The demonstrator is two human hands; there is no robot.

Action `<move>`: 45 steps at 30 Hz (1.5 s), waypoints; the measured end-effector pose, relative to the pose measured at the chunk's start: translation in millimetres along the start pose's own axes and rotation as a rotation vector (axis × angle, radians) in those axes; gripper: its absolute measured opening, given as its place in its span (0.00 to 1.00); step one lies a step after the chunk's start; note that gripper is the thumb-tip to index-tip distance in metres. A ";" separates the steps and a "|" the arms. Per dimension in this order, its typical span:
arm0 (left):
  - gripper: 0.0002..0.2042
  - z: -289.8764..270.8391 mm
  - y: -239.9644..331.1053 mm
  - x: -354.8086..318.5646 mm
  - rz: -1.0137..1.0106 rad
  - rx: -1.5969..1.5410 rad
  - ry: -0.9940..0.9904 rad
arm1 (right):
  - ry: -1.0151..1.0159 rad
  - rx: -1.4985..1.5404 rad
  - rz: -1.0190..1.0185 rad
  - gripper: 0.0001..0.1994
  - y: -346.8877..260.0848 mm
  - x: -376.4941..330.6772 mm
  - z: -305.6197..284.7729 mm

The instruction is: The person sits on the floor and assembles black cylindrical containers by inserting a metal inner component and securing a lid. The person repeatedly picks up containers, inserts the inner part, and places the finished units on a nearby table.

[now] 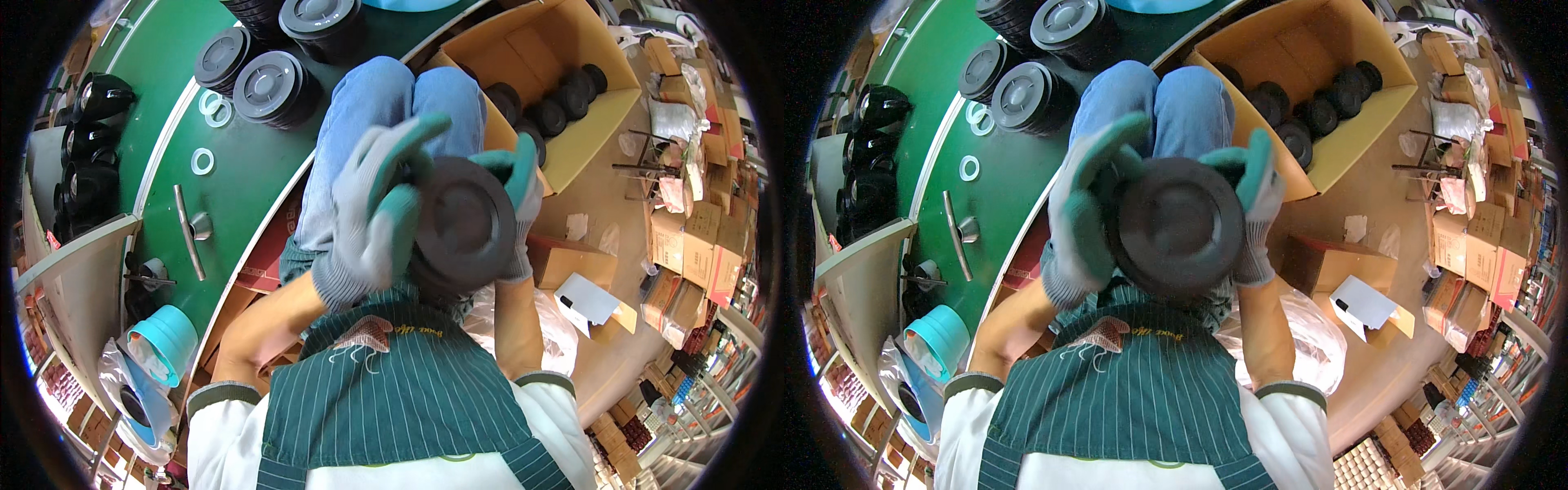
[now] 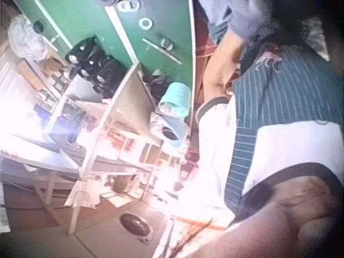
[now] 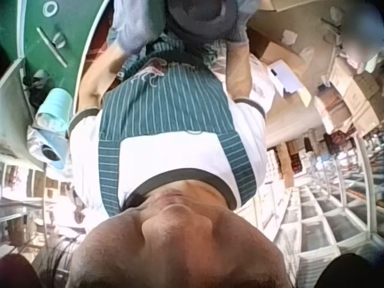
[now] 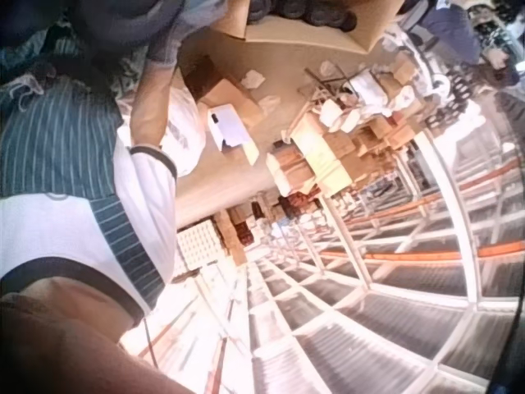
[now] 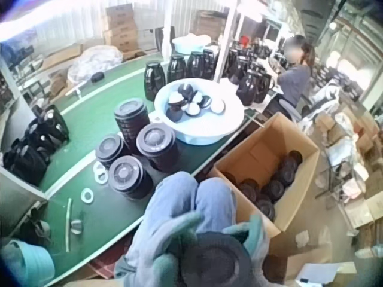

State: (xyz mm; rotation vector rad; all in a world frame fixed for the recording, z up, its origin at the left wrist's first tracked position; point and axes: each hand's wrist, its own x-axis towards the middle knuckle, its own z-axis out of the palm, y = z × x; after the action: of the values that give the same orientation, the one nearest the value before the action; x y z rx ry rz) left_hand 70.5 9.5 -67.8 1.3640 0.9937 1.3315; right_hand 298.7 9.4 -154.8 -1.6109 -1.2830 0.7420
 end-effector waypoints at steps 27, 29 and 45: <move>0.40 -58.1 -98.9 15.6 -0.054 -0.484 0.357 | -0.378 0.583 -0.189 0.44 -37.5 24.9 48.8; 0.39 -45.4 -103.2 22.3 0.005 -0.195 0.272 | -0.273 0.602 0.118 0.46 -21.9 8.1 51.1; 0.43 -30.5 -72.8 18.3 -0.082 0.046 0.069 | -0.053 0.422 -0.178 0.44 -21.4 16.5 17.3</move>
State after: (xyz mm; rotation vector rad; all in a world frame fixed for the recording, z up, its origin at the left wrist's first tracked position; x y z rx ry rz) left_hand 46.3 45.7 -136.1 1.3048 1.1212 1.3082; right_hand 279.5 31.0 -140.7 -1.1309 -1.1933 0.8798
